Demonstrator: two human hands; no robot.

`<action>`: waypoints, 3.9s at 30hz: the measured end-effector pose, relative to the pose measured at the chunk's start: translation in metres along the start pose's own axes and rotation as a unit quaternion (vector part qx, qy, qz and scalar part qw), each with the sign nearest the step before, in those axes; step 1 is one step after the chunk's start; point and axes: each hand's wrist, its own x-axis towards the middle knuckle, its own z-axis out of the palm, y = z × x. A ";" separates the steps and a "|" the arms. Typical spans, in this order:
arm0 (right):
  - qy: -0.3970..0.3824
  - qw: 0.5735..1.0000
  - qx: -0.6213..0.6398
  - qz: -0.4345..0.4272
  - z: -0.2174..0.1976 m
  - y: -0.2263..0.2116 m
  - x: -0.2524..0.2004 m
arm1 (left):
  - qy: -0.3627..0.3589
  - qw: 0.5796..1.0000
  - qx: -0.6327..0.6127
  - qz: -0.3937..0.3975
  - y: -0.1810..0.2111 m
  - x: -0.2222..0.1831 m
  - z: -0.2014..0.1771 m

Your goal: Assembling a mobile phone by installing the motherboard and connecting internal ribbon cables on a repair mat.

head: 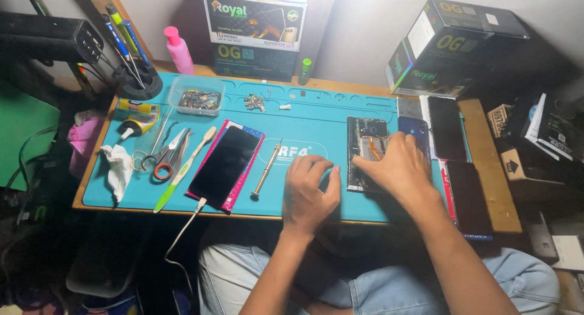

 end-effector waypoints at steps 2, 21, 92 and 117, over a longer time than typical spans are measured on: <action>-0.005 1.000 -0.009 0.003 0.002 -0.004 -0.001 | -0.001 1.000 -0.003 -0.005 0.001 -0.001 -0.002; 0.011 0.998 -0.052 -0.023 0.013 -0.015 -0.008 | -0.029 0.999 -0.001 -0.022 0.005 0.002 -0.010; -0.444 0.111 0.882 -0.108 0.026 0.025 -0.071 | -0.241 0.970 -0.003 -0.044 0.134 0.005 0.004; -0.301 0.413 0.854 0.096 -0.025 -0.058 -0.131 | -0.165 0.984 -0.069 0.015 0.107 -0.019 -0.062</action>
